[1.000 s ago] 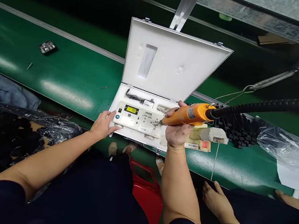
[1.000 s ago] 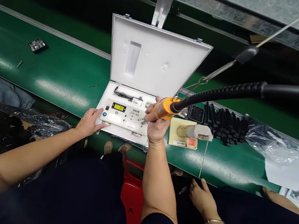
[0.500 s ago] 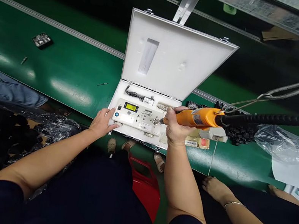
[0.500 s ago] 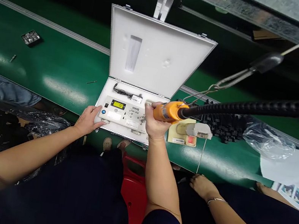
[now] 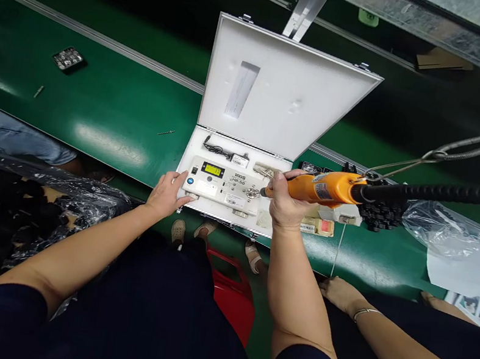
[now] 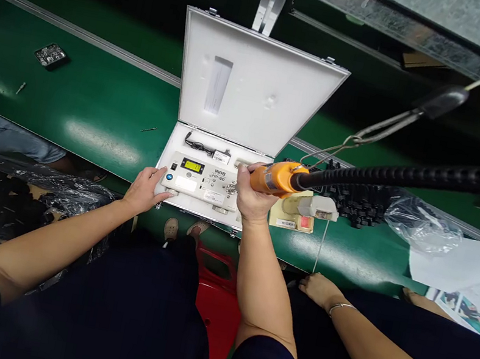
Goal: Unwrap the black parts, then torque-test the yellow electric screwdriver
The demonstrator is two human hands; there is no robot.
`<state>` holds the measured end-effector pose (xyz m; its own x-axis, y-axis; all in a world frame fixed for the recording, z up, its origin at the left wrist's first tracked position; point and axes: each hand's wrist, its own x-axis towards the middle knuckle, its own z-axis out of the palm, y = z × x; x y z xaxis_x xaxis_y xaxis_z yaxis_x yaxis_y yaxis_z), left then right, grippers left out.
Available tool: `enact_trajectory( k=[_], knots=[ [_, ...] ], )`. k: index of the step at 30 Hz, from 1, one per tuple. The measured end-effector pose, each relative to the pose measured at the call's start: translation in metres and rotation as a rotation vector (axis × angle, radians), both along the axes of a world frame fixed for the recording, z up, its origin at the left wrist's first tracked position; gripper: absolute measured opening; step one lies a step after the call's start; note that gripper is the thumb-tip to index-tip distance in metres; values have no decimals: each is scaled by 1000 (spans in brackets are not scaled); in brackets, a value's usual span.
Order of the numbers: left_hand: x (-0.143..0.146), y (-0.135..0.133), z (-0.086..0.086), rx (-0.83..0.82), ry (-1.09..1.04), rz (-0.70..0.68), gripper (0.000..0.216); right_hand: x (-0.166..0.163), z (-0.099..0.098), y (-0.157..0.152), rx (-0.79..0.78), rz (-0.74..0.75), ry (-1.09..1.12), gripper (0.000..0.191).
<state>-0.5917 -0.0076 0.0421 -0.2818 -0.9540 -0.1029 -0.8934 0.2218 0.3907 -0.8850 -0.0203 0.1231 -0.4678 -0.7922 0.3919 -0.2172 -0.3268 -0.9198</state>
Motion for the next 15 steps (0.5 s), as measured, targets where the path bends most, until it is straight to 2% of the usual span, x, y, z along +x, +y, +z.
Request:
enact_trajectory(
  k=[7,15],
  knots=[
    [0,1,0,19,-3,3,75,6,15,2,-54,5,-47,34],
    [1,1,-2,-29,-6,-12,74,6,23,3,-83,24,-89,33]
  ],
)
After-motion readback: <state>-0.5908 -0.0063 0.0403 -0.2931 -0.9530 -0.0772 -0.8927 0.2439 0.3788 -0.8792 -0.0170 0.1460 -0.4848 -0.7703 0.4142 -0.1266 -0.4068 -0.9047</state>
